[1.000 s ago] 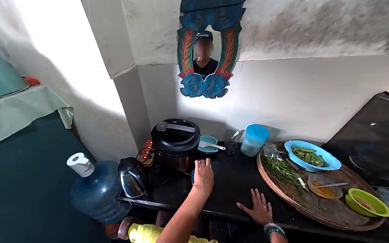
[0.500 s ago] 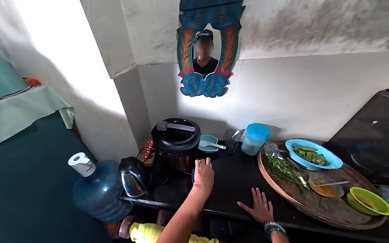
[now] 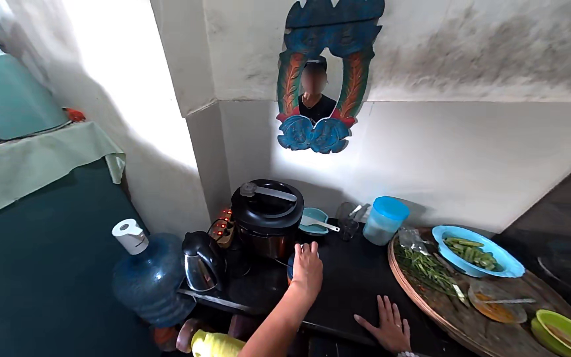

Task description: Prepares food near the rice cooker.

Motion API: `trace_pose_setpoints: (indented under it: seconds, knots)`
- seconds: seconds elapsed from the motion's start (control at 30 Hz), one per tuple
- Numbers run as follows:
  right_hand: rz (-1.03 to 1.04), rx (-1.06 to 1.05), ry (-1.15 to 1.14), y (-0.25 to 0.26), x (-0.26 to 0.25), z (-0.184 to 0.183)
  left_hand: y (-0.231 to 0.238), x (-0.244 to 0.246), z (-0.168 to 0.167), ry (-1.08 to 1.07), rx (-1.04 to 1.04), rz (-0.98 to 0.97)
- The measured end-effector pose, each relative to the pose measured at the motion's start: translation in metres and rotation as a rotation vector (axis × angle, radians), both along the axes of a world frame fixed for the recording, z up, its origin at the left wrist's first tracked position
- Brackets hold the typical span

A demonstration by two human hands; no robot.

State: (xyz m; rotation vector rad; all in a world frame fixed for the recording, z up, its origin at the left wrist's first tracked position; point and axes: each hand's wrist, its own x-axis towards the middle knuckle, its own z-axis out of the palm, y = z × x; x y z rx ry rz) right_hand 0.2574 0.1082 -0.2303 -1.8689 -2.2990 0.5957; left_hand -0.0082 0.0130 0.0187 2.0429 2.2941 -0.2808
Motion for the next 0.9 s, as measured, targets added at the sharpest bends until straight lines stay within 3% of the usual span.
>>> trace_pose_setpoints:
  seconds: [0.9]
  knots:
    - [0.031, 0.013, -0.003, -0.0029, 0.0001, 0.0048, -0.0013, -0.0013, -0.0032, -0.051, 0.029, 0.017]
